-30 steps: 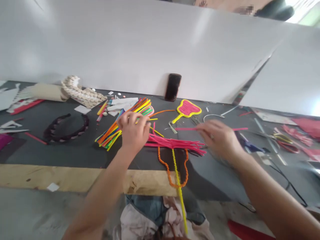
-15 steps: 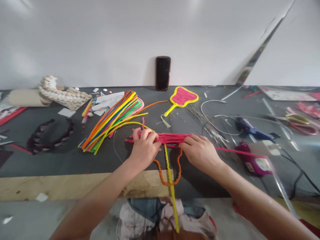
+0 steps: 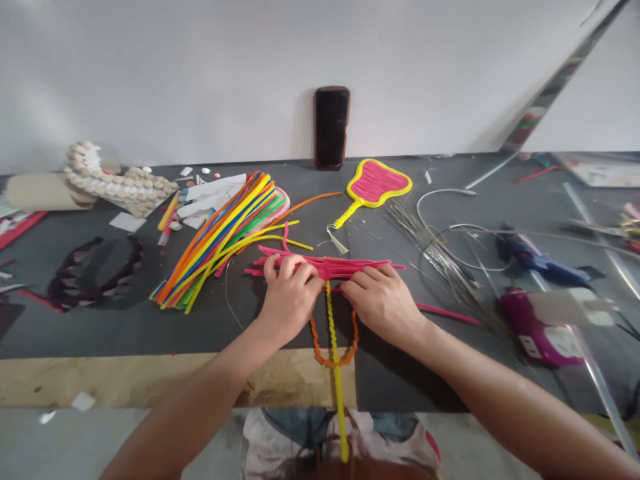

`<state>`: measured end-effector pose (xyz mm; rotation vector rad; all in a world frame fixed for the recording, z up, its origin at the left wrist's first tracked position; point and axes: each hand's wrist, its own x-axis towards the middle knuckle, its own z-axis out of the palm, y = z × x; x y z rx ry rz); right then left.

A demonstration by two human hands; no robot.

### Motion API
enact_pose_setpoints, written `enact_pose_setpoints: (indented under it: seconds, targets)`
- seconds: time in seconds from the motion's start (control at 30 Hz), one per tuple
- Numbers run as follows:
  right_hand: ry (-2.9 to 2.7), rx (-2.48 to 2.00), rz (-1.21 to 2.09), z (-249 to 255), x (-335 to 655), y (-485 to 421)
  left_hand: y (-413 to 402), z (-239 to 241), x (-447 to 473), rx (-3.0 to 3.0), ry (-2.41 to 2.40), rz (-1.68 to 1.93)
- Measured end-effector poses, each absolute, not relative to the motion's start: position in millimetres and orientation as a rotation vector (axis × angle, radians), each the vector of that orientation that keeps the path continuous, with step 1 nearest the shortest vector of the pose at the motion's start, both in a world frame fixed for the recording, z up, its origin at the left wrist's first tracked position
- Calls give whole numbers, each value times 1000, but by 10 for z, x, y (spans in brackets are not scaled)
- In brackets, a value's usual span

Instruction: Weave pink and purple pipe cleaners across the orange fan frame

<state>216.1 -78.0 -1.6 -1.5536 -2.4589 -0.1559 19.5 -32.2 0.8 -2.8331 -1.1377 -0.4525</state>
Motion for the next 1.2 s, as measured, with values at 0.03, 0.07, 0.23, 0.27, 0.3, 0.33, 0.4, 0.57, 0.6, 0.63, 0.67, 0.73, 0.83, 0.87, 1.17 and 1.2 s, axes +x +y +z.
enact_pose_setpoints:
  seconds: [0.03, 0.07, 0.23, 0.27, 0.3, 0.33, 0.4, 0.57, 0.6, 0.63, 0.67, 0.73, 0.83, 0.87, 1.17, 1.2]
  targets:
    - [-2435, -1540, -162, -14, 2158, -785, -324, 6, 202, -2816, -1129, -443]
    - [-2412, -1521, -163, -6, 2153, -795, -327, 5, 209, -2799, -1124, -428]
    - [-2443, -1304, -25, 22, 2062, -901, -349, -15, 221, -2707, -1120, -366]
    - [-2464, -1267, 12, 13, 2040, -927, -350, -17, 216, -2690, -1112, -361]
    - [-2480, -1241, 40, 0, 2023, -949, -349, -14, 209, -2674, -1103, -356]
    - [-2491, -1227, 61, -16, 2011, -969, -346, -7, 198, -2659, -1095, -343]
    - [-2500, -1211, 87, -48, 2005, -992, -332, 28, 166, -2621, -1095, -303]
    - [-2500, -1180, 124, -85, 2033, -993, -266, 160, 53, -2476, -1203, -236]
    - [-2498, -1175, 124, -86, 2037, -991, -250, 182, 27, -2460, -1224, -236]
    - [-2499, -1173, 125, -87, 2040, -990, -234, 201, -2, -2450, -1244, -236]
    - [-2499, -1173, 125, -87, 2042, -990, -218, 218, -32, -2443, -1264, -235]
    - [-2502, -1177, 130, -88, 2046, -993, -191, 245, -92, -2435, -1294, -229]
    - [-2507, -1175, 141, -87, 2051, -995, -183, 279, -137, -2450, -1294, -235]
    - [-2509, -1174, 144, -85, 2053, -993, -195, 287, -127, -2454, -1293, -253]
    - [-2525, -1180, 113, -53, 2037, -986, -364, 67, 210, -2599, -1054, -564]
    - [-2529, -1181, 110, -49, 2038, -988, -350, 30, 220, -2596, -1049, -558]
